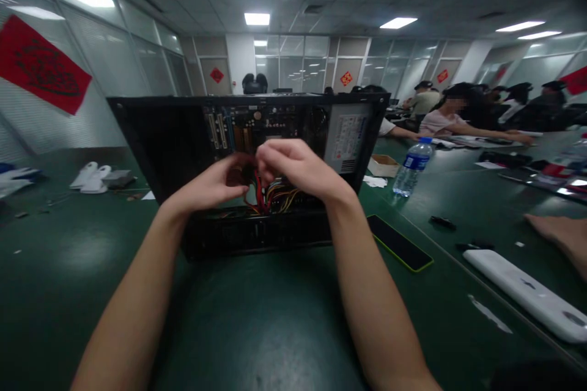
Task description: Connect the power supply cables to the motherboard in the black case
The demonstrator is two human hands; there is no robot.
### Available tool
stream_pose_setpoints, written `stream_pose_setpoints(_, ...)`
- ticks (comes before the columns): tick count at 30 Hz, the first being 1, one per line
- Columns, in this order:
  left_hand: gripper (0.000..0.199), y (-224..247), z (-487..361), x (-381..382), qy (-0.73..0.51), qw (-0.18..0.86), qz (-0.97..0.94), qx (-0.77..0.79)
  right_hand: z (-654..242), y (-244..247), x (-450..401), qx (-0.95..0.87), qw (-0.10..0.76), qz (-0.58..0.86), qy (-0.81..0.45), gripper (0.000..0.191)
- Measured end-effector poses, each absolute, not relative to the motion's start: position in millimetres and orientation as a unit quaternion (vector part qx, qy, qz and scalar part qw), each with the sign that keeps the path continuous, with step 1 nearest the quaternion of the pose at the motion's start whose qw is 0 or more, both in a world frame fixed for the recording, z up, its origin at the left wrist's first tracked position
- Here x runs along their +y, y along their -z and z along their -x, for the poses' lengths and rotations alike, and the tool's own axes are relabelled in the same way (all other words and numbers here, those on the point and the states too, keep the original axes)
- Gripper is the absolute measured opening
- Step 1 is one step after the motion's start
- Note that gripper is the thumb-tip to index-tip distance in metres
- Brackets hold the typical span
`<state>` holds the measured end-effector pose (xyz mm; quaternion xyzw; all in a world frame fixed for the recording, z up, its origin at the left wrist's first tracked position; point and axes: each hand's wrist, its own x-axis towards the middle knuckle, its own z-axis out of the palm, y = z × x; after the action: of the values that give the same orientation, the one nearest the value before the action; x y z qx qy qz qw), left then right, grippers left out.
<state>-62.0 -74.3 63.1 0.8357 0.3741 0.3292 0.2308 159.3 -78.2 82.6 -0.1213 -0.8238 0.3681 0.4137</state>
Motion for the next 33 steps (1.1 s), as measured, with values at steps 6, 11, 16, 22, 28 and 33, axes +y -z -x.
stream_pose_setpoints(6, 0.058, -56.7, 53.9, -68.5, -0.371, 0.27, -0.824, 0.333, -163.9, -53.8, -36.6, -0.814, 0.439, 0.262, -0.275, 0.035)
stream_pose_setpoints(11, 0.059, -58.0, 54.7, -68.4, -0.382, 0.29, -0.811, 0.336, -150.5, -50.9, -36.7, -0.813, 0.432, 0.293, -0.258, 0.023)
stream_pose_setpoints(16, 0.061, -63.0, 53.0, -69.4, -0.462, 0.288, -0.765, 0.345, -156.3, -56.2, -38.0, -0.757, 0.479, 0.309, -0.321, 0.024)
stream_pose_setpoints(22, 0.049, -66.5, 46.1, -75.2, -0.541, 0.3, -0.695, 0.367, -163.4, -67.8, -50.5, -0.711, 0.514, 0.262, -0.401, 0.025)
stream_pose_setpoints(28, 0.045, -64.5, 43.4, -75.5, -0.523, 0.389, -0.671, 0.355, -163.3, -73.2, -61.8, -0.712, 0.533, 0.268, -0.37, 0.025)
stream_pose_setpoints(33, 0.044, -66.1, 38.2, -78.8, -0.56, 0.435, -0.629, 0.318, -164.9, -77.0, -68.7, -0.706, 0.566, 0.288, -0.315, 0.026)
